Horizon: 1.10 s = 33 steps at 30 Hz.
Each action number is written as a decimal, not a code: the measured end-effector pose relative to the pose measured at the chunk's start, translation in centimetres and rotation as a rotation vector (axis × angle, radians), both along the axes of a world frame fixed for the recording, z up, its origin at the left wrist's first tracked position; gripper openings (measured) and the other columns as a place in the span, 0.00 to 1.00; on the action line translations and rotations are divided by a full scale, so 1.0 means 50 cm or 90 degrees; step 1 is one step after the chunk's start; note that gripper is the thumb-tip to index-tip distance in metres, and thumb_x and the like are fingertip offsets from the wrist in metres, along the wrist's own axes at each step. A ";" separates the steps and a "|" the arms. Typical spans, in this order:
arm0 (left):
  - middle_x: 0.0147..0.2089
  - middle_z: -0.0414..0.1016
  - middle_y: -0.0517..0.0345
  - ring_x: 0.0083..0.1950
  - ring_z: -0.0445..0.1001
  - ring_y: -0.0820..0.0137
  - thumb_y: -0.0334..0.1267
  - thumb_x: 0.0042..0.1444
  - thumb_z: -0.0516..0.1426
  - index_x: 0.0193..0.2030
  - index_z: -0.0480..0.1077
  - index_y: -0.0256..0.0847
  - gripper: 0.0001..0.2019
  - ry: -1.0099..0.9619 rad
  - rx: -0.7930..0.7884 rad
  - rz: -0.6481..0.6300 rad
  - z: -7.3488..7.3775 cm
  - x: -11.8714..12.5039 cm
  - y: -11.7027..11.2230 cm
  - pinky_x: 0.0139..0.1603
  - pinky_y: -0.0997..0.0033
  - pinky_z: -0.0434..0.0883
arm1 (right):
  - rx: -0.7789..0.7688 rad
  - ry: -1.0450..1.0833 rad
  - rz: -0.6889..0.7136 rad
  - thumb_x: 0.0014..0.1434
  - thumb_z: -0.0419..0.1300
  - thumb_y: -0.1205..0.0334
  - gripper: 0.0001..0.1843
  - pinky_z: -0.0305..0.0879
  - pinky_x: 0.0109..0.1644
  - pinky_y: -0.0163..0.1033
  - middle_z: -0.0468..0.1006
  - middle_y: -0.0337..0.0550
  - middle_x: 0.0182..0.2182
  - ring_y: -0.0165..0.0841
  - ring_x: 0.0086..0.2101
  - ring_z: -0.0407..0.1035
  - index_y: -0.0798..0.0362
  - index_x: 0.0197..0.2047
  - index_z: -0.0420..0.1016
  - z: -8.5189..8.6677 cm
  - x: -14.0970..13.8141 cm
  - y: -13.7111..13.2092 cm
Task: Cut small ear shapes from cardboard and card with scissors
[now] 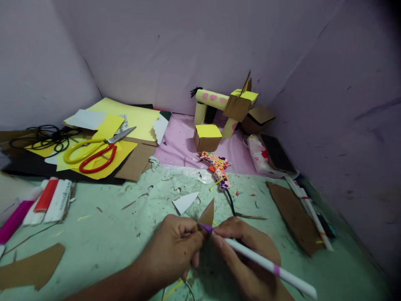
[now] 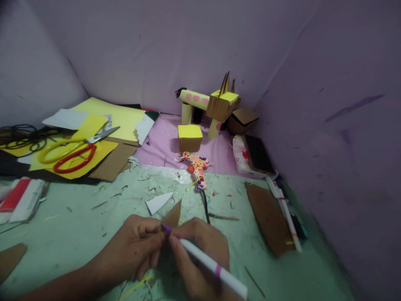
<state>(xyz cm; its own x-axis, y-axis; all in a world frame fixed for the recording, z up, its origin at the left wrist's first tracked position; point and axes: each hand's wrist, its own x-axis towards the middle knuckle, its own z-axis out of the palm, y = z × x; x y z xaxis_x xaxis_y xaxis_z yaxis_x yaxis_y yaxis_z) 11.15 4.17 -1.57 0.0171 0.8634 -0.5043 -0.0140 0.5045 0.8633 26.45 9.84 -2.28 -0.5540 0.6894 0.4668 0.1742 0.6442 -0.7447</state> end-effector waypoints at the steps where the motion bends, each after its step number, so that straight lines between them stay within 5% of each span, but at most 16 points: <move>1: 0.12 0.60 0.68 0.10 0.54 0.82 0.42 0.50 0.51 0.16 0.60 0.41 0.15 -0.003 0.001 0.002 0.000 0.000 0.000 0.10 0.82 0.49 | -0.002 -0.005 0.013 0.54 0.59 0.68 0.04 0.67 0.23 0.31 0.77 0.37 0.22 0.28 0.21 0.72 0.50 0.34 0.73 -0.001 -0.001 0.000; 8: 0.12 0.59 0.67 0.11 0.55 0.81 0.44 0.49 0.51 0.15 0.60 0.41 0.16 0.010 0.030 -0.010 -0.001 -0.002 -0.002 0.11 0.81 0.49 | 0.041 -0.019 -0.094 0.54 0.60 0.67 0.03 0.65 0.22 0.29 0.77 0.36 0.22 0.27 0.20 0.71 0.50 0.33 0.74 -0.002 0.000 0.004; 14: 0.12 0.59 0.67 0.11 0.54 0.81 0.44 0.48 0.51 0.15 0.60 0.41 0.15 -0.001 0.034 -0.008 0.003 -0.003 0.001 0.11 0.81 0.49 | 0.009 -0.008 0.013 0.54 0.59 0.68 0.05 0.66 0.24 0.31 0.77 0.36 0.23 0.28 0.22 0.72 0.50 0.35 0.73 -0.003 0.001 0.003; 20: 0.10 0.57 0.68 0.10 0.54 0.81 0.46 0.47 0.52 0.13 0.58 0.41 0.17 0.008 0.021 -0.006 0.006 -0.004 0.002 0.11 0.81 0.48 | 0.031 0.004 -0.115 0.54 0.60 0.69 0.04 0.66 0.24 0.31 0.77 0.37 0.23 0.28 0.22 0.71 0.51 0.33 0.73 -0.005 0.006 0.010; 26: 0.10 0.56 0.67 0.11 0.54 0.80 0.46 0.47 0.51 0.13 0.58 0.42 0.17 0.014 0.024 -0.017 0.002 -0.004 -0.003 0.11 0.80 0.48 | 0.029 0.003 -0.013 0.54 0.59 0.68 0.05 0.66 0.24 0.31 0.77 0.37 0.24 0.28 0.23 0.72 0.50 0.34 0.73 0.000 0.003 0.009; 33: 0.10 0.57 0.67 0.10 0.53 0.80 0.46 0.46 0.52 0.12 0.59 0.41 0.17 0.022 0.022 -0.018 0.002 -0.004 -0.003 0.11 0.79 0.48 | 0.015 0.025 -0.125 0.53 0.60 0.69 0.05 0.65 0.24 0.32 0.77 0.37 0.23 0.29 0.22 0.71 0.51 0.34 0.74 -0.005 0.001 0.011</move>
